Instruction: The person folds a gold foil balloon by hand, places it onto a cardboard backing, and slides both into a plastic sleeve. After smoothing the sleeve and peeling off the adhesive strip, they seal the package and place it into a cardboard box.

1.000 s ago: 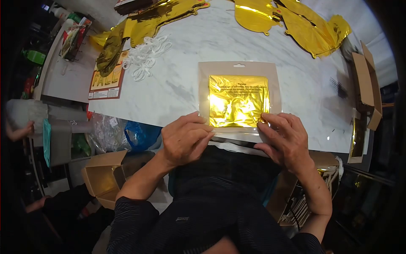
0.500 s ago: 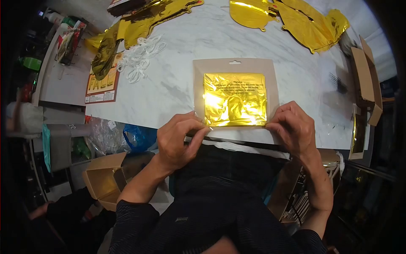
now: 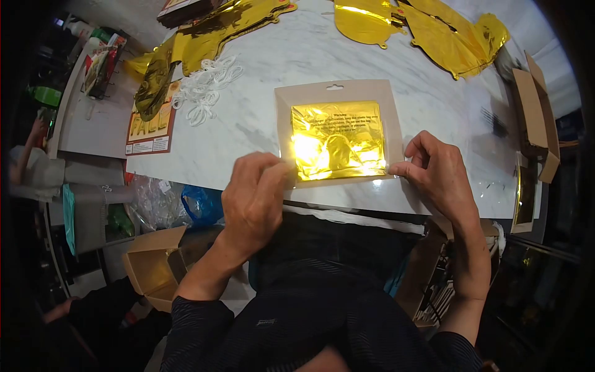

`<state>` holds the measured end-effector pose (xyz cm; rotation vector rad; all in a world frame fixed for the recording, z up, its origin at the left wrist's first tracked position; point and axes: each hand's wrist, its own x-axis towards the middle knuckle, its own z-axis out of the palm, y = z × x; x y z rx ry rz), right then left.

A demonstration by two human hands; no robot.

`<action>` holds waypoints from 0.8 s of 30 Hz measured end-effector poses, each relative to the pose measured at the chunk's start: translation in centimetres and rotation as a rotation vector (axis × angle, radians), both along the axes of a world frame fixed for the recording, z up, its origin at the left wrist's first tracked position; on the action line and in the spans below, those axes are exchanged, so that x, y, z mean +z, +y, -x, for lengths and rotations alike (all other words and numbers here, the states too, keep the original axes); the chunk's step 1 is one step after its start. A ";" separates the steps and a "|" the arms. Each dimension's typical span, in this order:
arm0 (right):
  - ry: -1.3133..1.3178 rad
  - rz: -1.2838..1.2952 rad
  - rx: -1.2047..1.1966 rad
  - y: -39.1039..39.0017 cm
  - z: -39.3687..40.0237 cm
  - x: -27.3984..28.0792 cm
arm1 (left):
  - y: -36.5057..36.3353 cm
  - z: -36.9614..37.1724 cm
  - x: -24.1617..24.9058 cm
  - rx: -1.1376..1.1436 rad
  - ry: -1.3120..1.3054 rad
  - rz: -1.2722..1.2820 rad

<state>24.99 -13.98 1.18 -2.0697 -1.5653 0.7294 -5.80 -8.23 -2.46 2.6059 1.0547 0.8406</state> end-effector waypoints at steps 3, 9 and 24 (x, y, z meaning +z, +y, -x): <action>-0.015 0.065 -0.032 0.3 0.0 0.1 | 0.0 -0.3 0.4 0.042 0.023 -0.145; -0.007 0.041 -0.017 0.6 -0.1 0.0 | -2.4 -4.6 1.0 -0.360 0.282 0.042; -0.137 -0.146 0.085 5.1 -4.2 1.4 | -1.4 -4.0 -0.4 -0.343 0.359 0.079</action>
